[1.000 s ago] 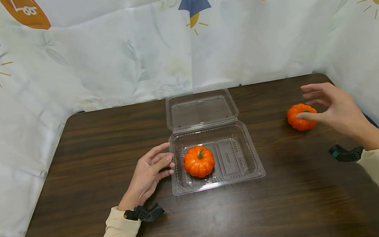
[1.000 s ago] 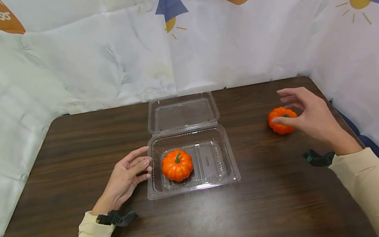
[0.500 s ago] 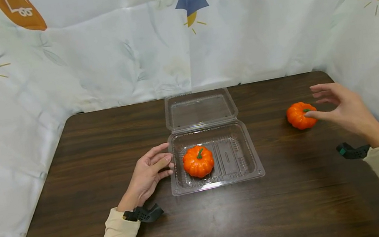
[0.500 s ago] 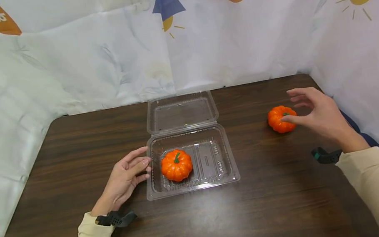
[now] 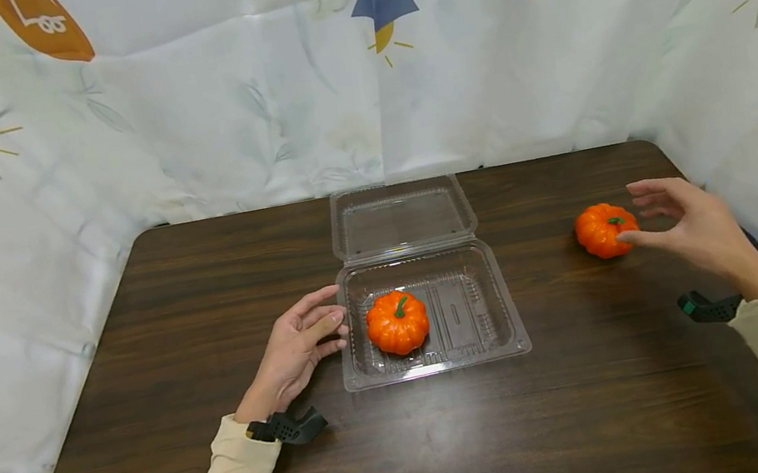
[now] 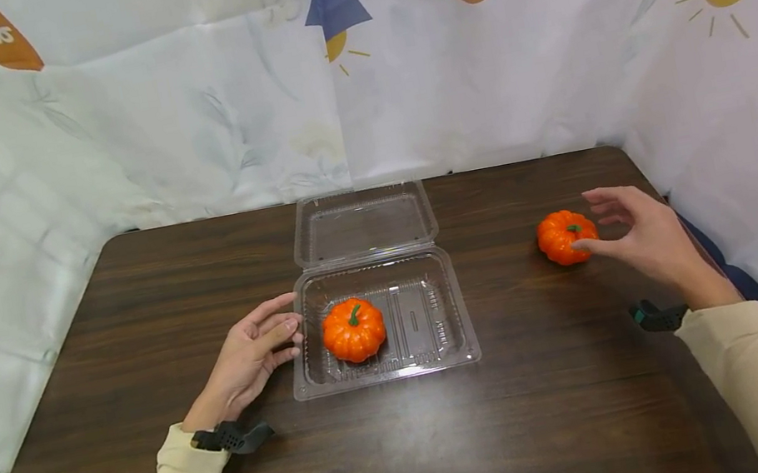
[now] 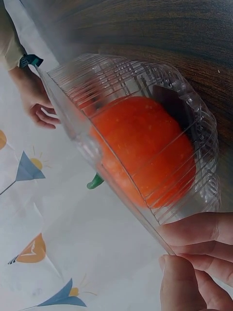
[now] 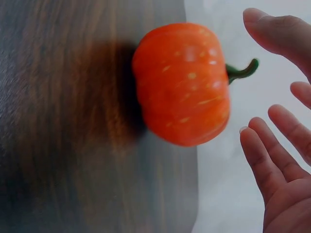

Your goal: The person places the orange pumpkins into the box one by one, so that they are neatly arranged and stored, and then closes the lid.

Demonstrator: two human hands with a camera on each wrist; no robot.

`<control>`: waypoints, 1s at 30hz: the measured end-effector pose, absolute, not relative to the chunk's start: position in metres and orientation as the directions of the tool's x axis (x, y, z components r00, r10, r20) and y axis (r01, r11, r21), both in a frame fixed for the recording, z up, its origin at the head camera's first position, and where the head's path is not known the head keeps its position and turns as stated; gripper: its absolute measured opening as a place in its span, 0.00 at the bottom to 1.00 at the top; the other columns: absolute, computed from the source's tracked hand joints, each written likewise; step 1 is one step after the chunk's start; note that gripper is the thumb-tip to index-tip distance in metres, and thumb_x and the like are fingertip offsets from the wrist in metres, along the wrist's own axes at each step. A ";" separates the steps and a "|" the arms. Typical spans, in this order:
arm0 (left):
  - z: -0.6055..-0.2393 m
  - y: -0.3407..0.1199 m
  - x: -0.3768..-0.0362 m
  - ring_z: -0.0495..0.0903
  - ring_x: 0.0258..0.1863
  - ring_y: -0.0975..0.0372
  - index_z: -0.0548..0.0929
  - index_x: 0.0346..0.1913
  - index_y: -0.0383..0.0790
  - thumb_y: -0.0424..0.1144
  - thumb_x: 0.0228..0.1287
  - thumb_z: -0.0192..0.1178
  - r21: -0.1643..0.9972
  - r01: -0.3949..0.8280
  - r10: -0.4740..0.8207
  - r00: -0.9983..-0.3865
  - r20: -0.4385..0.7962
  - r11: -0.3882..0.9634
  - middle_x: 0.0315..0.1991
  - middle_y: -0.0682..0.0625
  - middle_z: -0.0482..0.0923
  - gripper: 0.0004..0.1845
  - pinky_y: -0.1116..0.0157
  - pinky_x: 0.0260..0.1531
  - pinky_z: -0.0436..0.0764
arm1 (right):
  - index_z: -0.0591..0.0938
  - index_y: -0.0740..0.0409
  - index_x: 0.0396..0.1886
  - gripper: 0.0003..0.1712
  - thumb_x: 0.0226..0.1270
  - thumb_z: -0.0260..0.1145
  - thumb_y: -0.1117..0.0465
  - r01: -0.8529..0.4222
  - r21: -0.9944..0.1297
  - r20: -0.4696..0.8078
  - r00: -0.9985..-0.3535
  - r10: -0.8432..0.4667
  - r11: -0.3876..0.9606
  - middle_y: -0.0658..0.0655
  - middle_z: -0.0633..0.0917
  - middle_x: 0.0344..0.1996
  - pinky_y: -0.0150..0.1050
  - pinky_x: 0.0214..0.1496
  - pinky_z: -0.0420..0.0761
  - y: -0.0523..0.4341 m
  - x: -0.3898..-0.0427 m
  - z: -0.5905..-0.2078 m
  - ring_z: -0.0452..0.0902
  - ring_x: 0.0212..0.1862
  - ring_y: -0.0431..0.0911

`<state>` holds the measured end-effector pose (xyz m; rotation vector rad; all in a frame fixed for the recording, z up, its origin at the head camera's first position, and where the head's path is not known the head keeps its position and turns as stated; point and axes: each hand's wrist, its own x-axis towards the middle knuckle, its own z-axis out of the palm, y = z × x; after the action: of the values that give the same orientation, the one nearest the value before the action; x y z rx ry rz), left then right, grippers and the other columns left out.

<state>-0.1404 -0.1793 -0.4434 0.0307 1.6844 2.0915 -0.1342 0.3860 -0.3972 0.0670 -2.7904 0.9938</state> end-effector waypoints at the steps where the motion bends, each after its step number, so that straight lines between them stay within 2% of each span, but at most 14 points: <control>1: -0.443 -0.179 -0.140 0.87 0.38 0.67 0.66 0.76 0.39 0.35 0.74 0.63 0.932 -0.328 0.357 -0.898 -0.258 -0.152 0.45 0.57 0.86 0.31 0.70 0.41 0.90 | 0.76 0.55 0.70 0.42 0.57 0.83 0.53 -0.097 -0.621 0.179 -0.984 0.021 0.778 0.46 0.80 0.57 0.08 0.46 0.69 0.387 -0.134 -0.399 0.73 0.44 0.15; 3: -0.443 -0.179 -0.140 0.87 0.38 0.67 0.66 0.76 0.39 0.35 0.74 0.62 0.932 -0.328 0.359 -0.897 -0.257 -0.154 0.45 0.57 0.86 0.31 0.70 0.41 0.90 | 0.75 0.55 0.70 0.42 0.58 0.82 0.53 -0.083 -0.624 0.167 -0.986 0.029 0.777 0.56 0.80 0.58 0.07 0.46 0.69 0.389 -0.134 -0.402 0.72 0.45 0.15; 4: -0.443 -0.179 -0.140 0.87 0.38 0.67 0.66 0.76 0.39 0.35 0.74 0.62 0.932 -0.329 0.359 -0.897 -0.257 -0.155 0.45 0.57 0.86 0.31 0.70 0.41 0.90 | 0.75 0.55 0.70 0.42 0.57 0.82 0.52 -0.078 -0.626 0.161 -0.986 0.031 0.776 0.57 0.80 0.58 0.07 0.46 0.69 0.390 -0.134 -0.403 0.72 0.45 0.15; 9: -0.443 -0.179 -0.140 0.87 0.37 0.67 0.67 0.76 0.39 0.34 0.74 0.63 0.931 -0.329 0.358 -0.898 -0.256 -0.157 0.45 0.57 0.86 0.31 0.70 0.40 0.90 | 0.74 0.54 0.71 0.44 0.57 0.82 0.49 -0.036 -0.621 0.116 -0.992 0.047 0.783 0.57 0.79 0.59 0.08 0.44 0.67 0.393 -0.134 -0.410 0.70 0.45 0.15; 14: -0.443 -0.179 -0.140 0.87 0.37 0.67 0.66 0.76 0.39 0.34 0.74 0.62 0.933 -0.327 0.354 -0.899 -0.258 -0.150 0.45 0.57 0.86 0.31 0.70 0.41 0.90 | 0.73 0.54 0.72 0.46 0.57 0.82 0.46 -0.006 -0.614 0.080 -0.995 0.054 0.789 0.64 0.78 0.64 0.08 0.42 0.66 0.395 -0.134 -0.415 0.68 0.45 0.13; 18: -0.442 -0.179 -0.140 0.87 0.38 0.67 0.66 0.76 0.39 0.34 0.74 0.62 0.935 -0.325 0.351 -0.900 -0.259 -0.144 0.45 0.57 0.86 0.31 0.70 0.41 0.90 | 0.73 0.56 0.72 0.47 0.57 0.82 0.47 -0.005 -0.630 0.067 -0.997 0.048 0.777 0.65 0.76 0.65 0.07 0.43 0.67 0.396 -0.135 -0.419 0.69 0.45 0.12; 24: -0.442 -0.179 -0.140 0.87 0.38 0.67 0.66 0.76 0.39 0.35 0.74 0.63 0.933 -0.328 0.354 -0.899 -0.259 -0.150 0.45 0.57 0.86 0.31 0.70 0.41 0.90 | 0.74 0.58 0.70 0.45 0.56 0.83 0.49 -0.025 -0.651 0.078 -0.996 0.034 0.759 0.60 0.76 0.63 0.05 0.45 0.68 0.396 -0.135 -0.423 0.70 0.46 0.13; 28: -0.442 -0.179 -0.140 0.87 0.37 0.66 0.66 0.76 0.39 0.35 0.74 0.63 0.931 -0.330 0.354 -0.898 -0.259 -0.155 0.45 0.57 0.86 0.31 0.70 0.41 0.90 | 0.74 0.58 0.70 0.44 0.57 0.82 0.50 -0.034 -0.654 0.078 -0.997 0.023 0.755 0.49 0.77 0.59 0.06 0.46 0.68 0.397 -0.135 -0.426 0.70 0.47 0.14; 30: -0.442 -0.179 -0.140 0.87 0.37 0.66 0.66 0.76 0.39 0.35 0.74 0.63 0.932 -0.330 0.353 -0.899 -0.260 -0.153 0.45 0.57 0.86 0.31 0.70 0.41 0.90 | 0.74 0.57 0.70 0.44 0.58 0.82 0.49 -0.031 -0.649 0.071 -0.997 0.021 0.760 0.48 0.77 0.59 0.06 0.46 0.69 0.398 -0.135 -0.427 0.69 0.46 0.14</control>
<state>-0.1397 -0.1791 -0.4425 0.0262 1.6847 2.0949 -0.1353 0.3978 -0.4273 0.0080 -2.8774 1.0634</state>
